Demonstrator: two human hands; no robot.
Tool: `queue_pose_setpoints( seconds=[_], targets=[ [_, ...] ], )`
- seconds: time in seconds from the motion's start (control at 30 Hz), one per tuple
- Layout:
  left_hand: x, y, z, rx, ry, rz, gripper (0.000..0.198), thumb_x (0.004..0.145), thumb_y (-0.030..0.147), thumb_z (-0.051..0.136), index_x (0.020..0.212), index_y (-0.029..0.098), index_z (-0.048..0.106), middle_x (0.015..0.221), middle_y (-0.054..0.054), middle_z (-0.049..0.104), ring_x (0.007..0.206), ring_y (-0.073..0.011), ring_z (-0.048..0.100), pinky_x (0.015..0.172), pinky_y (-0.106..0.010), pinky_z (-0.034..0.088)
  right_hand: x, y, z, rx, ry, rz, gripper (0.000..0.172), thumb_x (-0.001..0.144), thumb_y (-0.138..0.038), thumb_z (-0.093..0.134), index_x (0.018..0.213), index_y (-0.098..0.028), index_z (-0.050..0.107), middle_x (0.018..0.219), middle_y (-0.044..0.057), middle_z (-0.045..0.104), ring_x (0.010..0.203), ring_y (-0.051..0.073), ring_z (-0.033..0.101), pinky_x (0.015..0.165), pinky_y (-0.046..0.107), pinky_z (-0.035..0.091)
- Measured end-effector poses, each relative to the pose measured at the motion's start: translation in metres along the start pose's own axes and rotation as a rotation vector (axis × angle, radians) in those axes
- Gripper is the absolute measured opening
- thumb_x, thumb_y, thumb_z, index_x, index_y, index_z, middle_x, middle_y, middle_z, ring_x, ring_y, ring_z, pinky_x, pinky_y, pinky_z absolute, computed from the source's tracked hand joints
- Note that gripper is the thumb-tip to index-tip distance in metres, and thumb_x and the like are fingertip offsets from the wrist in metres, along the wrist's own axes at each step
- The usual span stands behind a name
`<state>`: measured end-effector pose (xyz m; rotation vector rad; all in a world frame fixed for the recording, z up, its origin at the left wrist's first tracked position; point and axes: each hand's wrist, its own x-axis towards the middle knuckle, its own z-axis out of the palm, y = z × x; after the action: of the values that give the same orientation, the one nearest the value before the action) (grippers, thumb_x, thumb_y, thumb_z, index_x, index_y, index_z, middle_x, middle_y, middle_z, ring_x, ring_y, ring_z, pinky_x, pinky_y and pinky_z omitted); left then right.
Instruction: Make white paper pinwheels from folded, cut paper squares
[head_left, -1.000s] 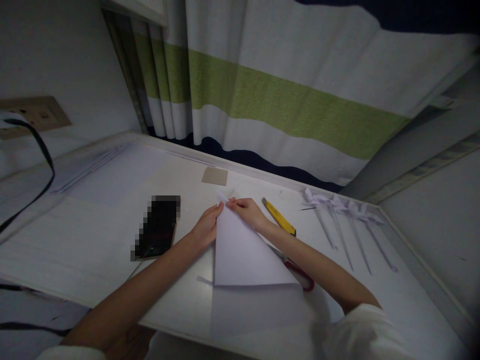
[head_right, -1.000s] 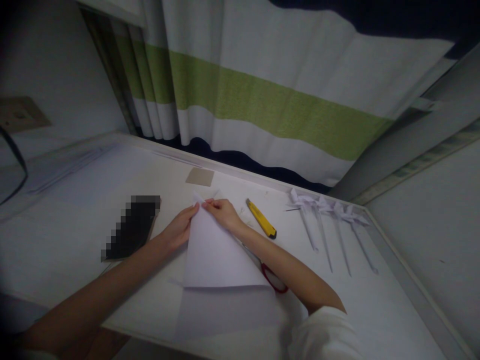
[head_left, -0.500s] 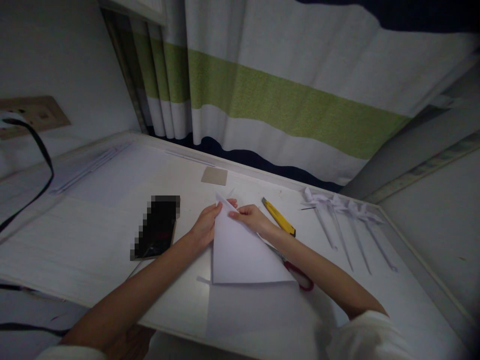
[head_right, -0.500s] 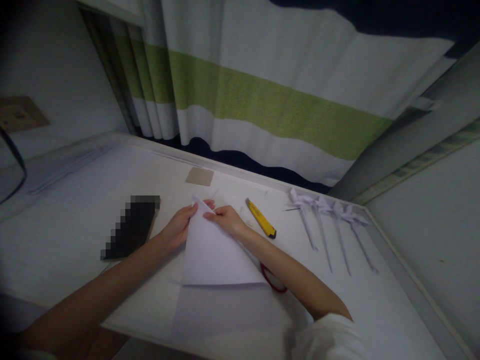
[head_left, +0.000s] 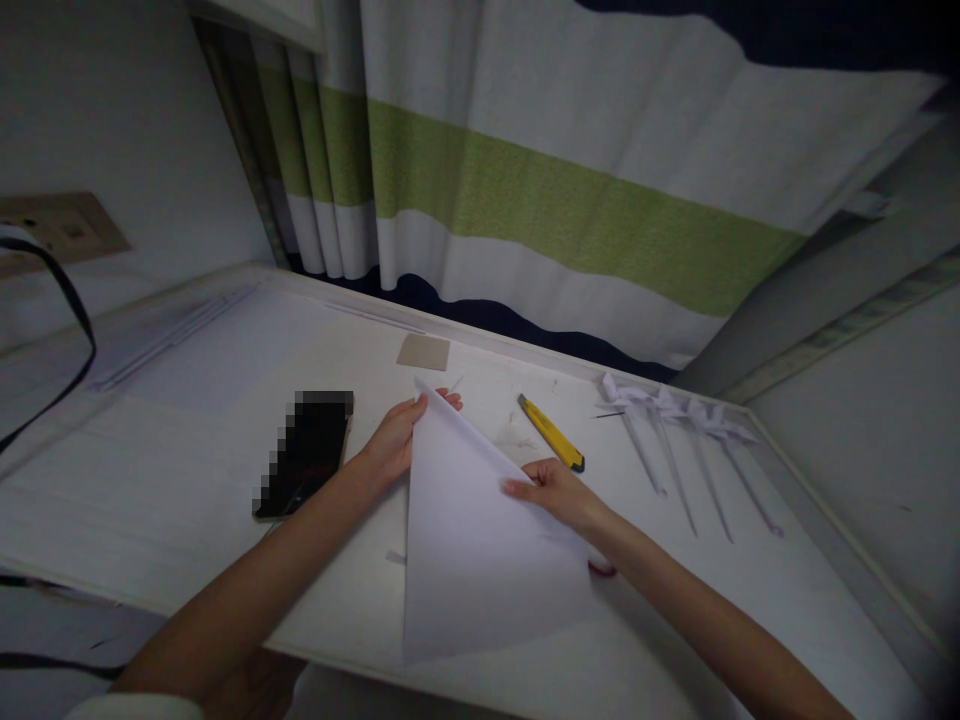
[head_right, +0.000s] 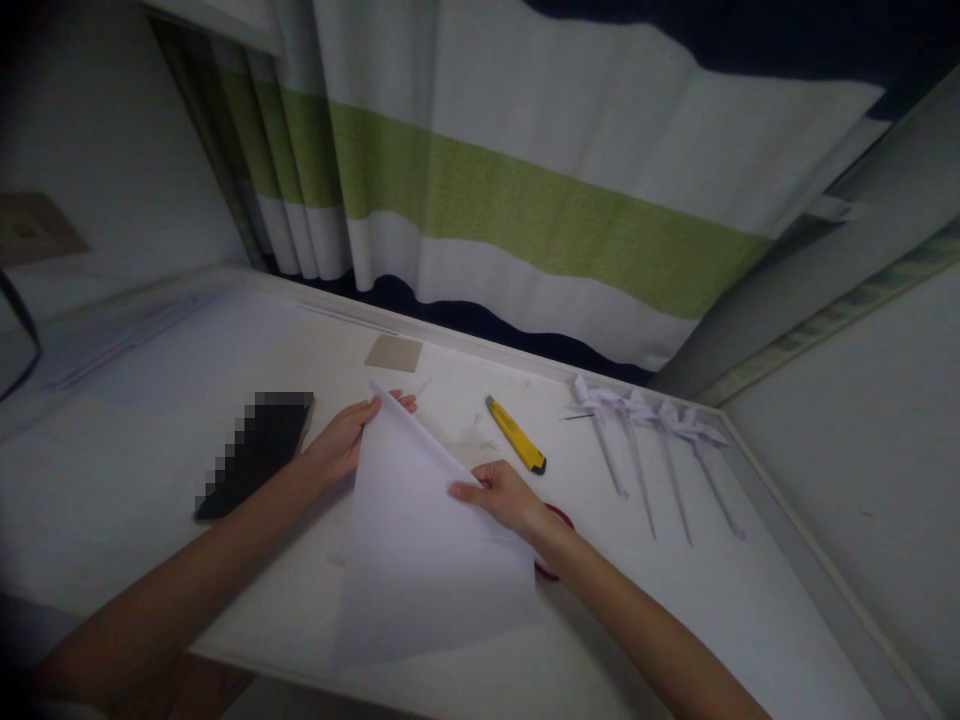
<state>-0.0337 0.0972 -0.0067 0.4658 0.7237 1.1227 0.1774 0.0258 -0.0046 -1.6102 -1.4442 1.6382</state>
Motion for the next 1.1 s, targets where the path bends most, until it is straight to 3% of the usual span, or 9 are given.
queue_pose_setpoints(
  seconds=[0.17,0.4,0.6,0.73,0.97,1.1],
  targets=[
    [0.004,0.004,-0.004,-0.016,0.001,0.006,0.02,0.083,0.011,0.04,0.086,0.008,0.059,0.089,-0.012,0.065,0.083,-0.0161,0.061,0.078,-0.027,0.048,-0.031,0.015,-0.012,0.006,0.015,0.079,0.039,0.06,-0.052,0.06,0.058,-0.014,0.051,0.048,-0.002,0.054,0.035,0.007,0.045,0.035,0.017,0.032],
    [0.002,0.004,-0.002,-0.01,-0.005,-0.014,0.02,0.083,0.009,0.039,0.084,0.006,0.059,0.083,-0.013,0.065,0.077,-0.0153,0.062,0.075,-0.025,0.049,-0.052,0.013,-0.018,-0.057,0.004,0.106,0.039,0.063,-0.052,0.056,0.06,-0.014,0.052,0.045,-0.003,0.05,0.033,0.005,0.04,0.03,0.016,0.026],
    [-0.001,0.002,-0.001,0.005,-0.044,-0.015,0.019,0.083,0.013,0.042,0.091,0.008,0.058,0.09,-0.014,0.065,0.083,-0.0165,0.061,0.079,-0.028,0.048,-0.053,-0.002,-0.021,-0.148,-0.2,0.061,0.032,0.063,-0.043,0.062,0.064,-0.011,0.057,0.048,-0.003,0.05,0.036,0.005,0.039,0.034,0.017,0.029],
    [-0.008,-0.005,0.003,0.034,-0.112,-0.041,0.019,0.082,0.012,0.044,0.091,0.007,0.059,0.094,-0.015,0.064,0.086,-0.0178,0.06,0.079,-0.027,0.048,-0.03,-0.019,-0.015,-0.171,-0.199,-0.051,0.03,0.066,-0.042,0.059,0.064,-0.012,0.059,0.052,-0.003,0.049,0.046,0.006,0.042,0.042,0.017,0.032],
    [-0.016,-0.012,0.009,0.073,-0.206,-0.073,0.021,0.082,0.011,0.043,0.094,0.008,0.06,0.087,-0.013,0.066,0.079,-0.0179,0.062,0.072,-0.026,0.05,0.042,-0.06,0.016,-0.103,-0.081,-0.231,0.031,0.069,-0.043,0.055,0.064,-0.012,0.059,0.055,-0.002,0.05,0.046,0.006,0.037,0.044,0.019,0.029],
    [-0.015,-0.01,0.009,0.081,-0.23,-0.064,0.023,0.082,0.012,0.043,0.098,0.008,0.059,0.079,-0.012,0.067,0.069,-0.0172,0.063,0.064,-0.025,0.051,0.056,-0.075,0.029,-0.04,-0.049,-0.277,0.033,0.068,-0.043,0.055,0.064,-0.011,0.06,0.073,0.002,0.058,0.051,0.006,0.042,0.046,0.02,0.032]
  ],
)
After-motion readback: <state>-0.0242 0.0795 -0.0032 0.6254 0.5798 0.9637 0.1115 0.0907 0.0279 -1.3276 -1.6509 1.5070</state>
